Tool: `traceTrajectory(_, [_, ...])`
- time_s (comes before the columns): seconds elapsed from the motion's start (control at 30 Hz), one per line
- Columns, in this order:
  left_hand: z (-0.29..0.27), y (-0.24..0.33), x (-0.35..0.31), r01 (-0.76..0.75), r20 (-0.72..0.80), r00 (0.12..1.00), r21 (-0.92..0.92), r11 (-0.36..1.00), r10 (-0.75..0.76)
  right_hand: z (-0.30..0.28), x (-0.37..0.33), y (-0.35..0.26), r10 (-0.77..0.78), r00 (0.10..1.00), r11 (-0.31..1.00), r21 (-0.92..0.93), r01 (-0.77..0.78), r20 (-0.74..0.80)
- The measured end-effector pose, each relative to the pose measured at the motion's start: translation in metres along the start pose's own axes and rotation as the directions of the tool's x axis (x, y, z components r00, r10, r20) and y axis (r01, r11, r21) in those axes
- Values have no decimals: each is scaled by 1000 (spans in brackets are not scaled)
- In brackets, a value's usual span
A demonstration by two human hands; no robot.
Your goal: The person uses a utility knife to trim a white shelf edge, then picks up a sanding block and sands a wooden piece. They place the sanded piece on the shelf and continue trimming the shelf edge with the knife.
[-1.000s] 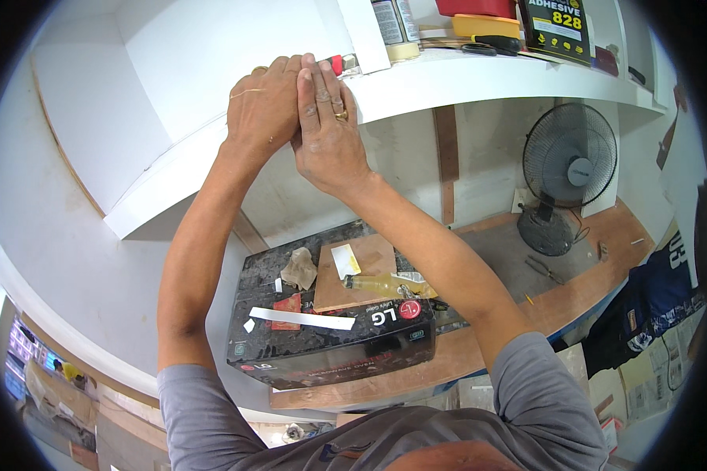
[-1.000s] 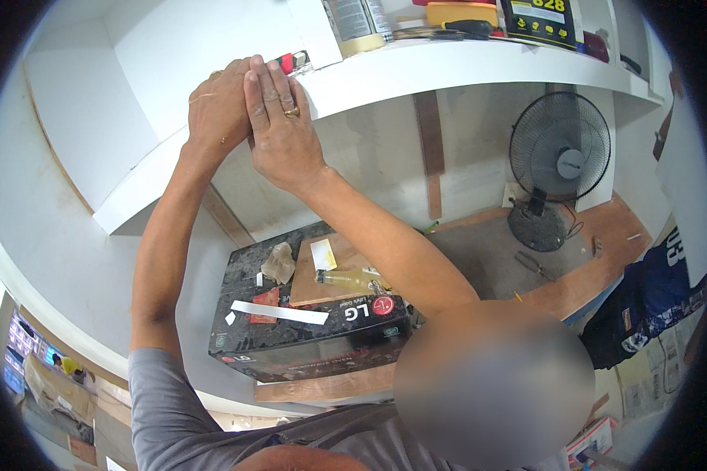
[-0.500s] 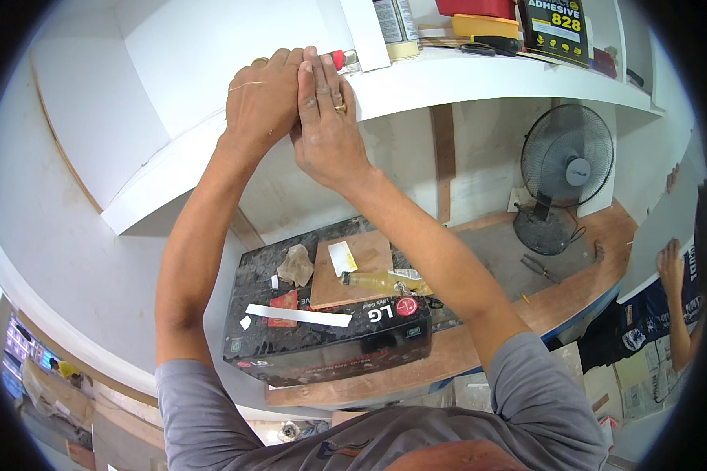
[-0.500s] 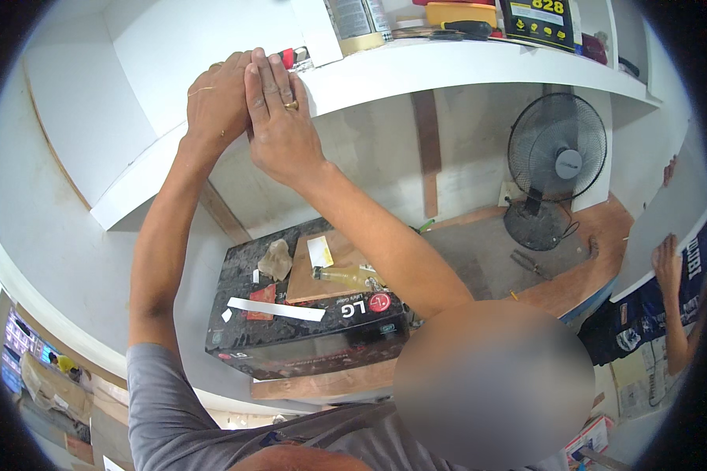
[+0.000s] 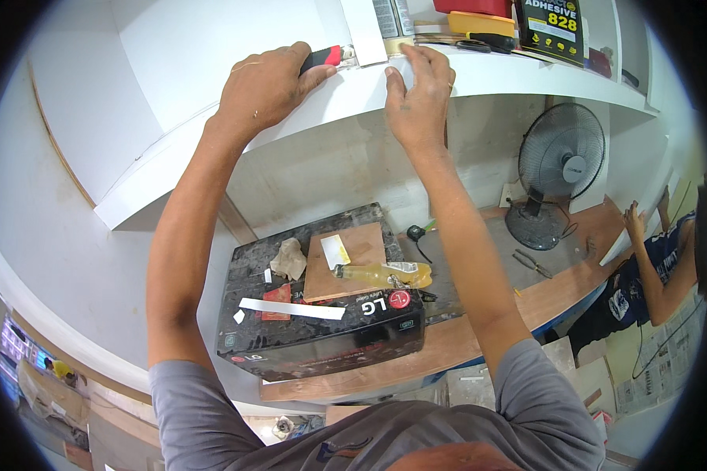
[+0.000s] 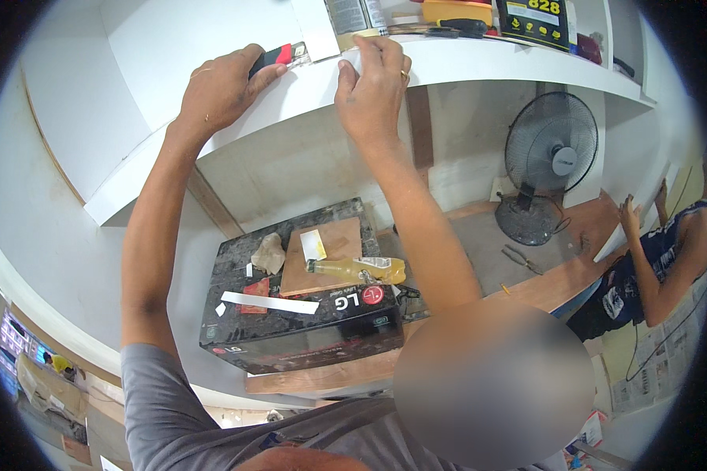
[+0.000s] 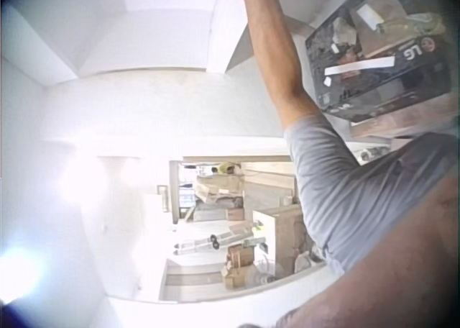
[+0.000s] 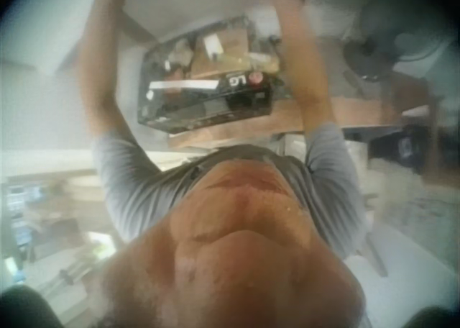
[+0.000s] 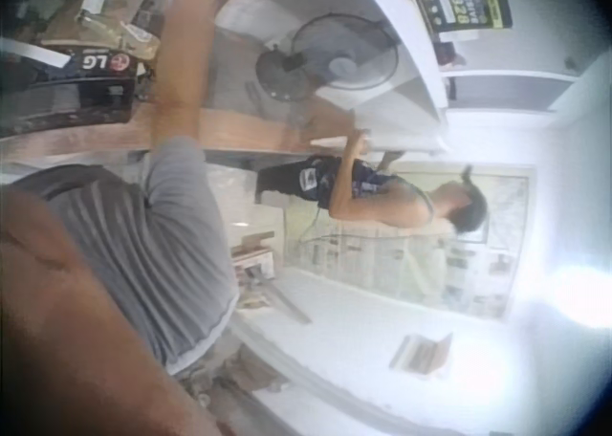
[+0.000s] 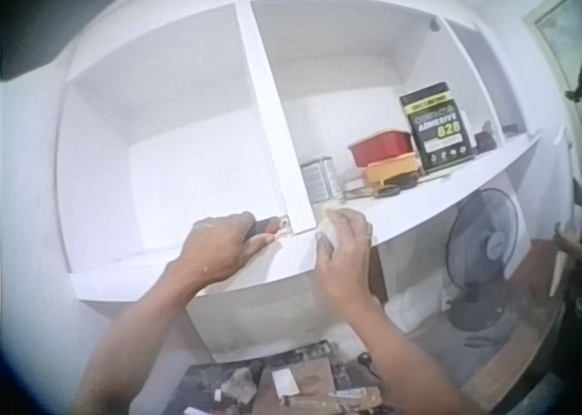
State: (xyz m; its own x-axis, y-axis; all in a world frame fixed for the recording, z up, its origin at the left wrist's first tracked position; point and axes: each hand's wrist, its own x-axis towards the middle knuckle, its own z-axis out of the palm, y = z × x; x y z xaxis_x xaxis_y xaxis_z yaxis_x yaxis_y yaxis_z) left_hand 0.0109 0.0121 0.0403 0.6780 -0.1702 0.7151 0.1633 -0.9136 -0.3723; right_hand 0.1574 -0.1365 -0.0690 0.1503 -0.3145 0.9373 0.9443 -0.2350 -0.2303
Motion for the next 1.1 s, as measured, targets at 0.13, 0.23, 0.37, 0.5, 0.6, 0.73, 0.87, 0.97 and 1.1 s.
traceTrajectory(0.13, [-2, -7, 1, -29, 30, 999, -12, 999, 30, 0, 4, -9, 96, 993, 995, 25, -98, 71])
traceTrajectory(0.23, [4, -7, -1, -19, -42, 999, 6, 1000, 19, -2, 10, -7, 187, 977, 968, 151, -201, 107])
traceTrajectory(0.37, [4, -5, -1, 21, 26, 999, -1, 1000, -21, -8, 15, -1, 183, 969, 953, 213, -217, 167])
traceTrajectory(0.5, [1, -3, 1, 12, 57, 998, 15, 1000, -13, -8, 16, 5, 174, 970, 948, 236, -212, 173])
traceTrajectory(0.6, [-1, -6, 2, -12, 59, 998, 39, 999, 10, -6, 16, 2, 167, 975, 964, 181, -193, 149])
traceTrajectory(0.73, [-3, -2, 2, 29, 112, 993, 27, 999, -32, -1, 17, -1, 232, 962, 961, 116, -249, 143])
traceTrajectory(0.87, [-2, -2, 3, 25, 80, 996, 41, 999, -28, -1, 20, 16, -73, 996, 997, 22, 72, 58])
traceTrajectory(0.97, [1, -4, 3, 37, 80, 996, 44, 998, -40, -3, 23, 18, -240, 970, 969, -53, 241, 38])
traceTrajectory(1.1, [13, -2, 11, 16, 55, 998, 48, 999, -18, -12, 35, 35, -374, 924, 918, -107, 381, 83])
